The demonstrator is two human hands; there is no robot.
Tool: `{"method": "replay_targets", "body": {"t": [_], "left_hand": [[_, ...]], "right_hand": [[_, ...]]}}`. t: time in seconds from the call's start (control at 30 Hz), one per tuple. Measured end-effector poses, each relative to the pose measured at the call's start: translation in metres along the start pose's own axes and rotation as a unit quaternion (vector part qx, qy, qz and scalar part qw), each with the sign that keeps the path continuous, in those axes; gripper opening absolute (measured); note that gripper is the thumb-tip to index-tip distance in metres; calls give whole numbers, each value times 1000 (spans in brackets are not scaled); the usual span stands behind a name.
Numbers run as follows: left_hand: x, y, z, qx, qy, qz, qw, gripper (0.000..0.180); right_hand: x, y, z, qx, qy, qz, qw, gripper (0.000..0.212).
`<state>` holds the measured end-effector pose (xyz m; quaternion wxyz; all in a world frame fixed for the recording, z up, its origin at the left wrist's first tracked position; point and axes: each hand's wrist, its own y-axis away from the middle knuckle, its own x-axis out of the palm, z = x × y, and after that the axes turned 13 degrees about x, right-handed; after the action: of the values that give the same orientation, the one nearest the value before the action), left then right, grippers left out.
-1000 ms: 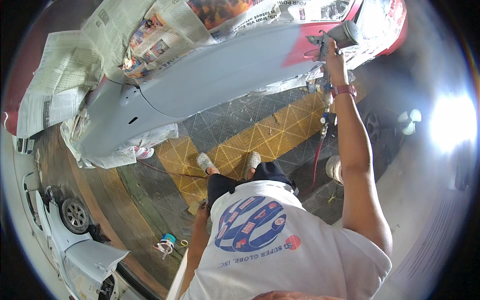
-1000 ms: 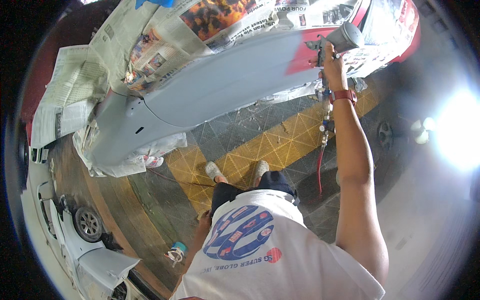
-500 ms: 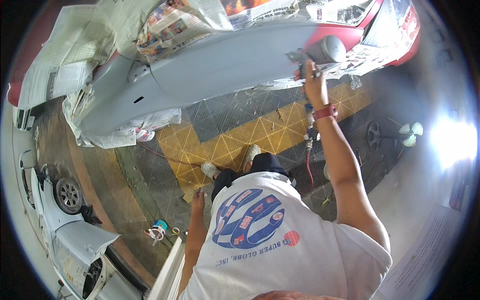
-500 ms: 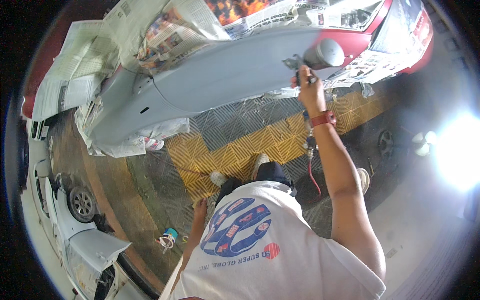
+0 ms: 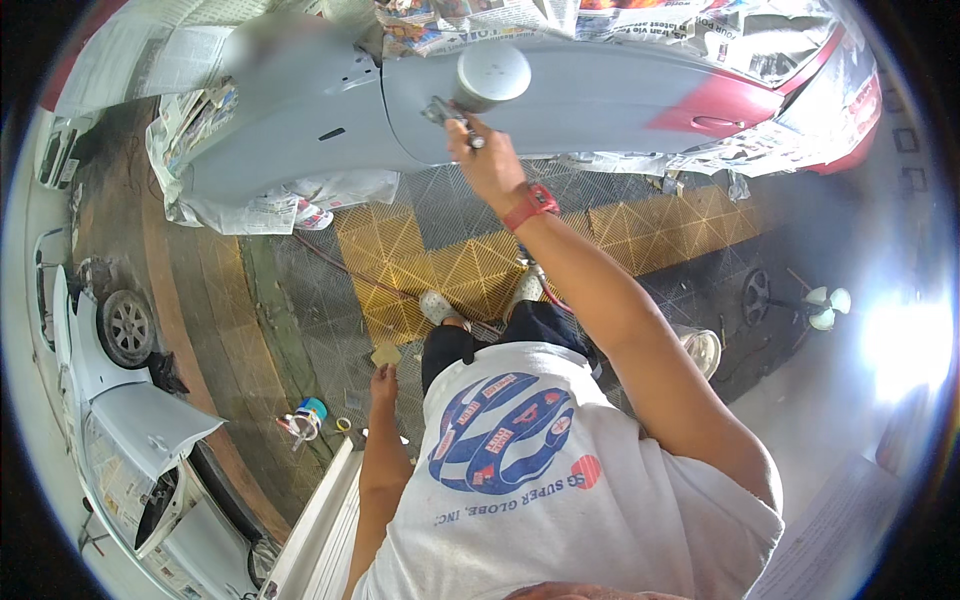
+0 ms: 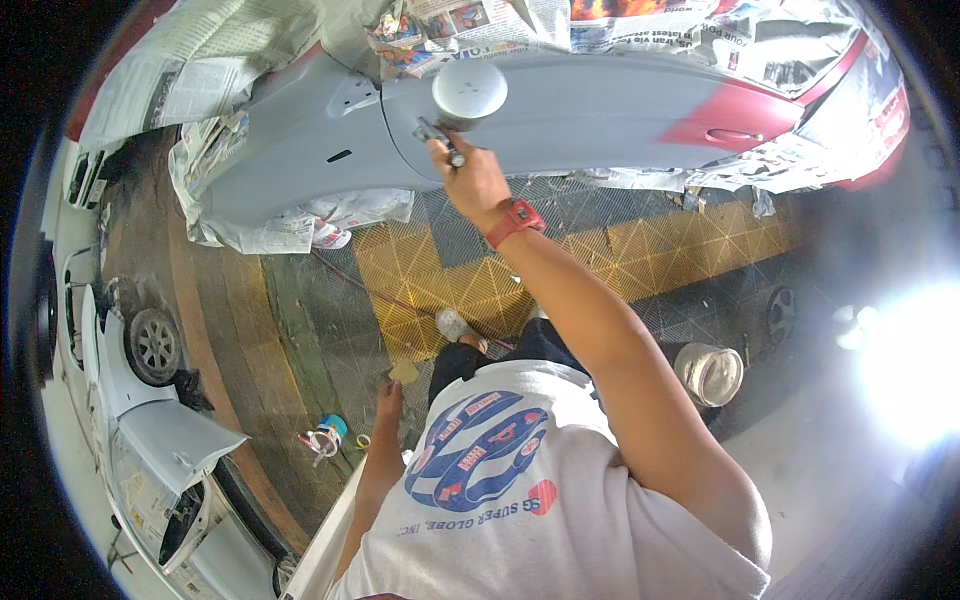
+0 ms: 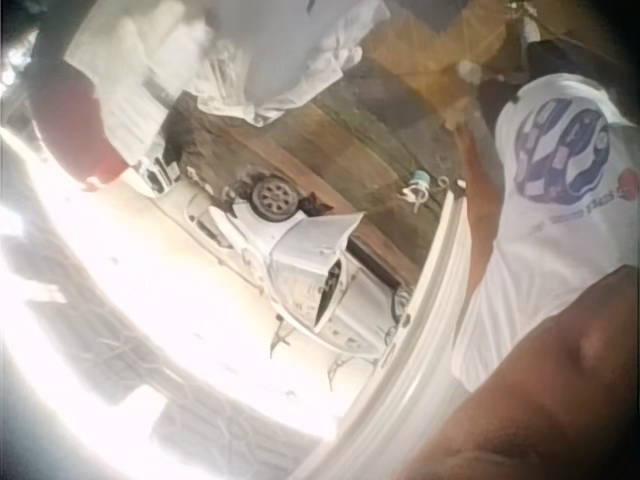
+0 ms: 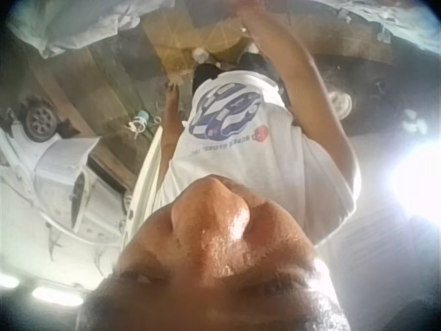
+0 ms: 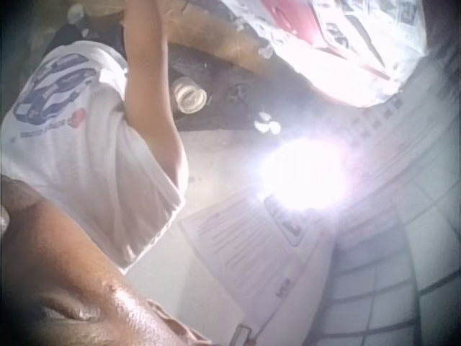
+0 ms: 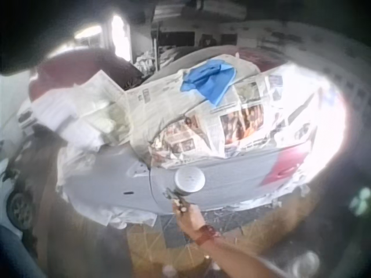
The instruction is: The person uses a spray gun to apply paint to a car bumper that is masked with newspaper. They adjust the masking tape, then spray multiple sections of the bumper with steady hand movements. The person briefly walks to another vehicle and interacts with two other people before the clip ends.
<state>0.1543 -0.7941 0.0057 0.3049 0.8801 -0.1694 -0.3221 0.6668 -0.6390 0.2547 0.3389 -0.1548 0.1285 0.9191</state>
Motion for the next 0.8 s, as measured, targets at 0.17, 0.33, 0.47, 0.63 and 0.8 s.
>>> {"method": "replay_targets", "body": {"t": [0.17, 0.33, 0.47, 0.63, 0.8], "left_hand": [[6, 10, 50, -16, 82, -18, 996, 50], [24, 11, 47, -31, 36, -10, 999, 51], [40, 3, 6, -4, -2, 21, 1000, 56], [66, -5, -74, 36, -50, 38, 997, 62], [85, 8, -144, 19, -75, 60, 995, 63]], "right_hand": [[12, 0, -6, 73, -51, 121, 989, 58], [-52, 5, -45, 94, 24, 23, 995, 49], [-148, 13, -76, 74, 80, -68, 992, 48], [-258, 12, -106, 115, 44, -162, 979, 49], [-341, 0, -137, 117, -11, -223, 968, 61]]}}
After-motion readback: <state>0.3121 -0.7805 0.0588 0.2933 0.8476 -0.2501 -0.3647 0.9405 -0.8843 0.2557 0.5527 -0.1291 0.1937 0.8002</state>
